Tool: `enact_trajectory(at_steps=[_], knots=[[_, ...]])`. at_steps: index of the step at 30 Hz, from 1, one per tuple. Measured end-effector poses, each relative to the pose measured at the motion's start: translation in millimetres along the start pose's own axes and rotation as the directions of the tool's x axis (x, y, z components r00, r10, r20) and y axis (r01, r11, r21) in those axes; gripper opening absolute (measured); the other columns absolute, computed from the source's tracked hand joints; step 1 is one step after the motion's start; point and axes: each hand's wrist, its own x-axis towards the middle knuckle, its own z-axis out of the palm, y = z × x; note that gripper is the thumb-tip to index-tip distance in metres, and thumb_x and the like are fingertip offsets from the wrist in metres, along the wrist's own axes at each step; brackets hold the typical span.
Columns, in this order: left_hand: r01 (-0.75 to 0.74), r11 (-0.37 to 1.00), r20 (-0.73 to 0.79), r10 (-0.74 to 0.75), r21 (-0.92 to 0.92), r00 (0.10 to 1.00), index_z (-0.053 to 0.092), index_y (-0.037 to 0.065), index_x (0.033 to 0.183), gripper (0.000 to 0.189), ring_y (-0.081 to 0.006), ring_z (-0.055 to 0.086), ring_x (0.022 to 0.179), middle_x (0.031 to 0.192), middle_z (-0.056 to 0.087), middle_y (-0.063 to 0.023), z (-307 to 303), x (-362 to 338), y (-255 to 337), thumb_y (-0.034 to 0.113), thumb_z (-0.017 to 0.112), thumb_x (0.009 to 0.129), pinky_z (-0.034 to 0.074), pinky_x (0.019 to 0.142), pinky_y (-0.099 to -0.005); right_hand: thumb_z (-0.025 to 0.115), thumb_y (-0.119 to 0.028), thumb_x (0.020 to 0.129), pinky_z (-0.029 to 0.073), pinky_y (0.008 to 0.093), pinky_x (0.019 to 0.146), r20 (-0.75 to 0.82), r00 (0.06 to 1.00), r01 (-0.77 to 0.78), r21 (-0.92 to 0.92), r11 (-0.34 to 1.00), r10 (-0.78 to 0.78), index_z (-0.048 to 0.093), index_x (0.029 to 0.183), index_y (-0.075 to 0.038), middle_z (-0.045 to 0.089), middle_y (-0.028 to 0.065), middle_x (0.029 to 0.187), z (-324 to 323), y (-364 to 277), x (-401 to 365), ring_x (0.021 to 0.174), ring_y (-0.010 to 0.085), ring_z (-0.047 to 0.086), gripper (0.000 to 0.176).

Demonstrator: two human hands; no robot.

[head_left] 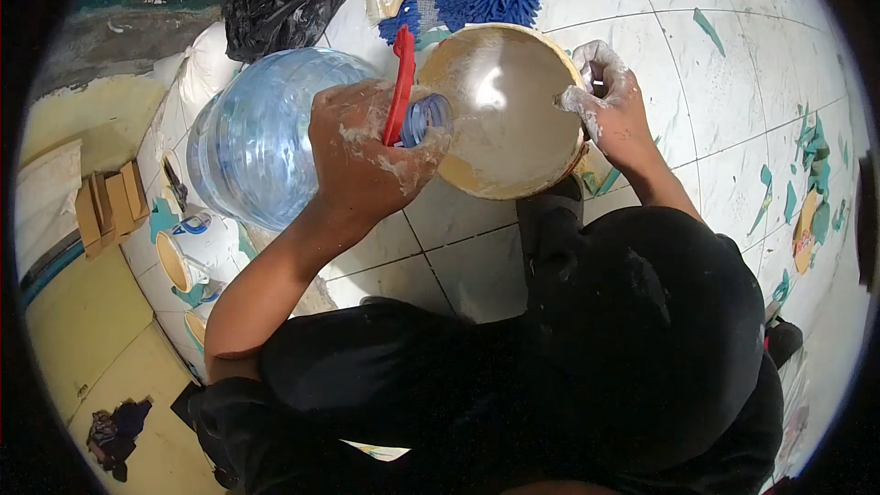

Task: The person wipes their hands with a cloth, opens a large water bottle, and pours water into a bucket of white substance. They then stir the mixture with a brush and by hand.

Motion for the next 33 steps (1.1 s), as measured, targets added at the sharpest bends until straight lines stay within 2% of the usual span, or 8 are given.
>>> enact_trajectory(at_steps=[10,13,16,21,24,27,33], knots=[[0.056,0.998,-0.004,-0.056,-0.022,0.998,0.065,0.007,0.086,0.033,-0.0271,0.057,0.08,0.082,0.061,-0.0102,-0.1,-4.2,-0.2,0.027,0.072,0.061,0.04,0.079,-0.0384,0.066,-0.008,0.066,0.036,0.0238,0.051,-0.013,1.0,-0.016,-0.012,1.0,0.016,0.051,0.077,-0.005,0.046,-0.0009,0.061,1.4,1.1,-0.5,0.056,0.0077,0.041,0.019],[-0.014,1.0,-0.014,0.014,0.002,1.0,0.065,0.008,0.087,0.034,-0.0272,0.057,0.079,0.082,0.061,-0.01,-1.9,-1.1,-0.7,0.028,0.072,0.061,0.04,0.079,-0.038,0.065,-0.008,0.066,0.036,0.0239,0.051,-0.009,1.0,-0.005,0.011,1.0,0.005,0.051,0.077,-0.005,0.046,-0.0007,0.061,1.6,3.8,0.4,0.056,0.0079,0.041,0.018],[0.032,0.999,0.013,-0.031,-0.041,0.999,0.065,0.008,0.087,0.033,-0.0276,0.057,0.078,0.08,0.062,-0.01,-3.2,1.1,1.8,0.028,0.072,0.061,0.04,0.078,-0.0381,0.065,-0.008,0.066,0.036,0.024,0.052,-0.003,1.0,0.008,0.022,1.0,-0.008,0.051,0.077,-0.005,0.046,-0.0004,0.061,1.3,3.8,0.8,0.057,0.0081,0.041,0.018],[0.009,0.999,0.001,-0.009,-0.031,1.0,0.065,0.008,0.085,0.032,-0.0278,0.058,0.078,0.08,0.063,-0.0102,-5.4,0.2,0.9,0.029,0.072,0.062,0.04,0.078,-0.0392,0.065,-0.008,0.066,0.036,0.024,0.053,0.008,1.0,0.006,0.04,0.999,-0.006,0.05,0.076,-0.005,0.046,-0.0001,0.061,1.2,1.1,-0.6,0.058,0.0084,0.041,0.018],[-0.003,0.999,0.003,0.003,-0.038,1.0,0.065,0.007,0.085,0.032,-0.0276,0.058,0.078,0.079,0.063,-0.0104,-8.9,0.1,-2.2,0.029,0.071,0.062,0.04,0.078,-0.0395,0.065,-0.008,0.066,0.037,0.0241,0.053,-0.013,1.0,0.021,-0.031,0.999,-0.021,0.051,0.076,-0.005,0.047,0.0001,0.061,1.4,-2.9,-1.5,0.058,0.0084,0.042,0.018],[-0.008,0.997,-0.003,0.008,-0.074,1.0,0.065,0.007,0.085,0.032,-0.0275,0.059,0.075,0.078,0.063,-0.0105,-14.8,-0.2,-3.7,0.029,0.071,0.062,0.04,0.078,-0.0395,0.066,-0.009,0.066,0.037,0.024,0.054,0.014,1.0,-0.011,0.053,0.999,0.01,0.052,0.077,-0.005,0.046,0.0,0.062,3.5,-0.7,0.2,0.059,0.0087,0.042,0.018],[0.021,0.994,0.017,-0.019,-0.11,1.0,0.066,0.006,0.086,0.032,-0.0268,0.061,0.071,0.077,0.065,-0.0098,-33.3,0.5,-6.5,0.029,0.07,0.064,0.043,0.075,-0.0393,0.066,-0.01,0.065,0.037,0.0236,0.055,0.036,0.999,-0.005,0.091,0.996,0.002,0.054,0.081,-0.004,0.045,-0.0013,0.063,8.3,8.0,3.7,0.06,0.0083,0.041,0.02]])
